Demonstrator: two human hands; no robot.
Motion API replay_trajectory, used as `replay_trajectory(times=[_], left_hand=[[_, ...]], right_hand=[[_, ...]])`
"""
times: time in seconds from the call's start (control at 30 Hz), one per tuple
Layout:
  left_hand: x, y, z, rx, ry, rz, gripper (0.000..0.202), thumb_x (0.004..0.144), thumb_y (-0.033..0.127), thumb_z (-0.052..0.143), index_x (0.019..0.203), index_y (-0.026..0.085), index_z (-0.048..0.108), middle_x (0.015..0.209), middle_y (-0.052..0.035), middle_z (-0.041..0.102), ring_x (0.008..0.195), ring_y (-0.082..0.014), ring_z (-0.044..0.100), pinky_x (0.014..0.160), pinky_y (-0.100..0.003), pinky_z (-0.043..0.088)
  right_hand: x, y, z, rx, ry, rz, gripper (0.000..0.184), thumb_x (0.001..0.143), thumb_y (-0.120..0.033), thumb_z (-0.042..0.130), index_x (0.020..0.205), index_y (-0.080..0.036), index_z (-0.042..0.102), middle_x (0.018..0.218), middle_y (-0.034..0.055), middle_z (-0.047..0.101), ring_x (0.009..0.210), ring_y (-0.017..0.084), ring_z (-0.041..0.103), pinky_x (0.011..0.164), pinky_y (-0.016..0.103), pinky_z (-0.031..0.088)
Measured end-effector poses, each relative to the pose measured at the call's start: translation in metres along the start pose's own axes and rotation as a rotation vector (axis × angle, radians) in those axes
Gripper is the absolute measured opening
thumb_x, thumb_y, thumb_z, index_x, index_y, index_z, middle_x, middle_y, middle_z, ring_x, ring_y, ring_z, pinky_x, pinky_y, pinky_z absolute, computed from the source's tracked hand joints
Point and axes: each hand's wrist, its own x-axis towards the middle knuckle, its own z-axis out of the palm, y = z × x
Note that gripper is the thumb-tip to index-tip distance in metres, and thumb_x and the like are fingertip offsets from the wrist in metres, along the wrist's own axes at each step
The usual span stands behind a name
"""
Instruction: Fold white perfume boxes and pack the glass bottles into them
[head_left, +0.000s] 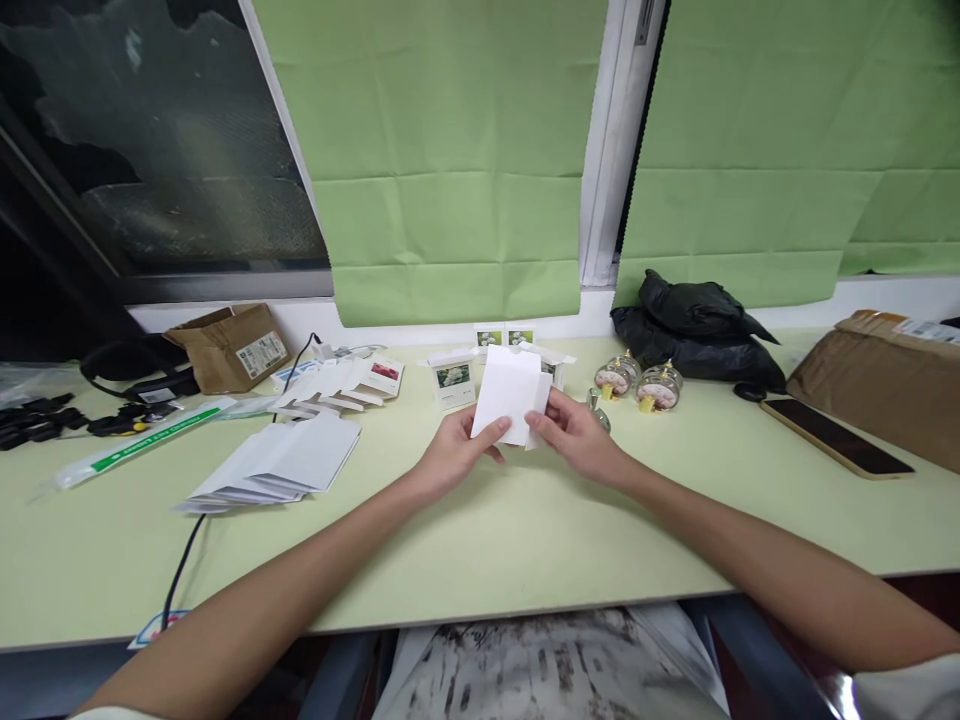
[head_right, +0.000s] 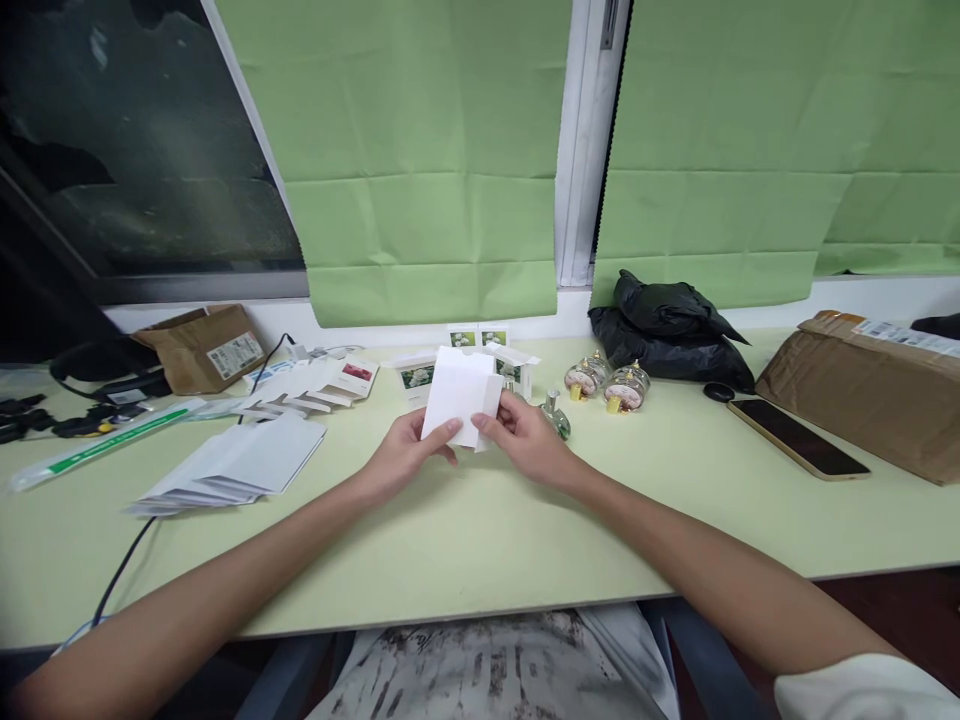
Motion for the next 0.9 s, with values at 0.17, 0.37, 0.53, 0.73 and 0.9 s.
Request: replay_trajectory(times=[0.17,0.37,0.53,0.73,0.9], left_hand=[[0.002,-0.006,-0.004,0.152,0.092,0.116,0.042,0.090,0.050,0.078,0.116,0.017,0.075,0.112,-0.0096,0.079,0.094,-0.0234,0.071,0.071,-0.031,0.058],[0.001,-0.010,-0.006,0.308,0.171,0.194,0.049,0.084,0.047,0.084,0.123,0.019,0.071,0.121,-0.0091,0.077,0.109,-0.0275,0.069,0.092,-0.037,0.055],[0.001,-0.010,-0.008,0.388,0.182,0.288,0.042,0.083,0.046,0.085,0.113,0.020,0.069,0.116,-0.0083,0.072,0.106,-0.0266,0.067,0.091,-0.036,0.054],[0.001,-0.005,-0.015,0.491,0.123,0.409,0.042,0.086,0.041,0.084,0.119,0.023,0.065,0.115,-0.0072,0.069,0.109,-0.0246,0.065,0.096,-0.037,0.051],[0.002,-0.007,-0.017,0.498,0.131,0.466,0.042,0.090,0.039,0.081,0.125,0.023,0.064,0.124,-0.0099,0.067,0.118,-0.0258,0.063,0.100,-0.039,0.051]], right_hand=[[-0.004,-0.006,0.001,-0.220,0.059,-0.068,0.031,0.099,-0.051,0.064,0.111,-0.023,0.060,0.090,0.0004,0.061,0.074,0.016,0.054,0.067,0.029,0.045],[-0.007,-0.015,-0.003,-0.429,0.053,-0.254,0.018,0.102,-0.034,0.059,0.117,-0.024,0.060,0.100,0.0035,0.055,0.073,0.016,0.051,0.062,0.029,0.045],[-0.007,-0.014,-0.004,-0.466,0.041,-0.353,0.030,0.102,-0.032,0.062,0.131,-0.027,0.056,0.122,0.0090,0.054,0.071,0.014,0.053,0.060,0.029,0.051],[-0.004,-0.014,-0.009,-0.452,0.050,-0.388,0.024,0.106,-0.031,0.057,0.130,-0.027,0.057,0.127,0.0096,0.057,0.082,0.015,0.062,0.066,0.030,0.055],[-0.002,-0.008,-0.011,-0.430,0.072,-0.358,0.029,0.105,-0.033,0.061,0.133,-0.028,0.054,0.128,0.0093,0.059,0.084,0.016,0.064,0.063,0.029,0.057]])
